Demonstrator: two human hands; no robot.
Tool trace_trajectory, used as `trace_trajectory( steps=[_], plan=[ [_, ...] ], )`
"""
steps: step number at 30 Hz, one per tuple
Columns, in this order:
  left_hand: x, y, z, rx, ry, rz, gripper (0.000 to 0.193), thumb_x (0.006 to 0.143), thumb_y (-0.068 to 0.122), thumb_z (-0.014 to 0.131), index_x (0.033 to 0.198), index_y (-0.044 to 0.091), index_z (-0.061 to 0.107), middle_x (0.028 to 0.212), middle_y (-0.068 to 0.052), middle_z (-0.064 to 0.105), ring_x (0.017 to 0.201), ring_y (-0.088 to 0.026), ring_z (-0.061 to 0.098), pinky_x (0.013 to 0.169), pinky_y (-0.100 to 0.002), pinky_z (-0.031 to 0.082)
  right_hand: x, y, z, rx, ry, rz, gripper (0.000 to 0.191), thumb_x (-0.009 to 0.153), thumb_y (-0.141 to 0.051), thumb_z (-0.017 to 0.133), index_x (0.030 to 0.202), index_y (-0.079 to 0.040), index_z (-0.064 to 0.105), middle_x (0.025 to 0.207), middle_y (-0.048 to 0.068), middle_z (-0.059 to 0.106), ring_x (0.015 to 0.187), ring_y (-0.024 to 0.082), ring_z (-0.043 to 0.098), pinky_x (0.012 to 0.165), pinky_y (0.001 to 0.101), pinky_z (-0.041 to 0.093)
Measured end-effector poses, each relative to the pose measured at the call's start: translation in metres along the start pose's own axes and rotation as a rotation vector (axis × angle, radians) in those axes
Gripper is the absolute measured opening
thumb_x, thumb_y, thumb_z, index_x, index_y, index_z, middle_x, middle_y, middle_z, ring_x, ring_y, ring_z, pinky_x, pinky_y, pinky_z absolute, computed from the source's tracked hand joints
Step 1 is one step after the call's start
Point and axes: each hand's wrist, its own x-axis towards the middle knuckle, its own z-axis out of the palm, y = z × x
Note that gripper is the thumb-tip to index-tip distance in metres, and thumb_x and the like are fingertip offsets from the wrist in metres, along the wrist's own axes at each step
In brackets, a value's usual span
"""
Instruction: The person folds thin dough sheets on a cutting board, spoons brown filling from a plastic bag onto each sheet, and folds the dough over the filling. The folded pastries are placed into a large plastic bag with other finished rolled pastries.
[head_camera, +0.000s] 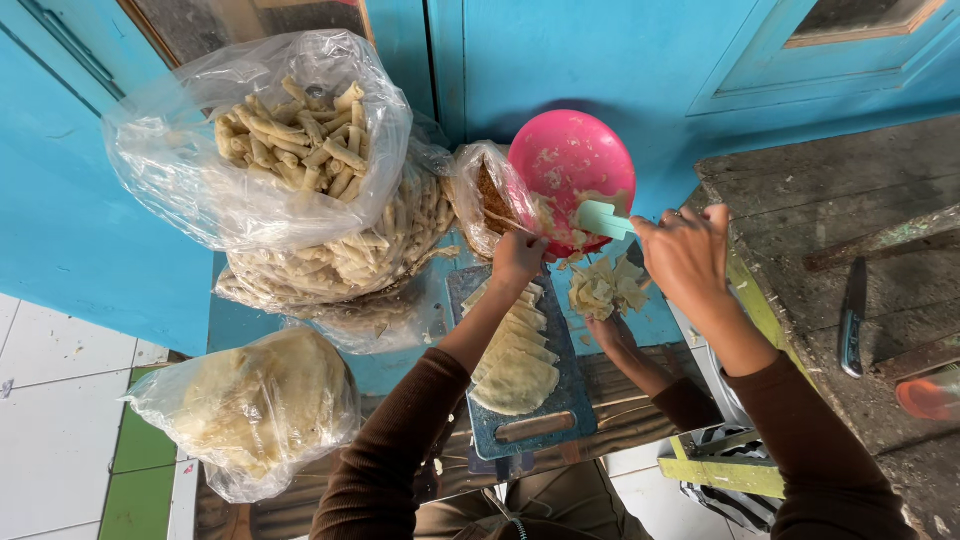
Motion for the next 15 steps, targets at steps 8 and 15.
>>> trace_trajectory(
  steps=[8,15],
  plan=[
    [-0.001,0.010,0.008,-0.155,0.127,-0.044,0.027,0.096,0.019,0.065,0.096,-0.004,0.077,0.073,-0.010,0.078,0.048,-0.014,0.068,0.051,-0.030,0.057,-0.001,-0.008,-0.010,-0.027,0.123,0.009,0.027,0.089,-0.015,0.075,0.114,-0.021,0.083,0.078,0.000,0.065,0.083,0.016,0.059,0.088,0.0392,0.033],
    [0.005,0.002,0.016,-0.171,0.142,-0.097,0.026,0.096,0.019,0.064,0.099,-0.003,0.078,0.073,-0.009,0.079,0.047,-0.014,0.066,0.052,-0.030,0.056,0.002,-0.004,-0.009,-0.072,0.139,0.000,0.032,0.086,-0.013,0.074,0.116,-0.019,0.083,0.084,0.001,0.068,0.085,0.016,0.059,0.088,0.0386,0.033]
  ],
)
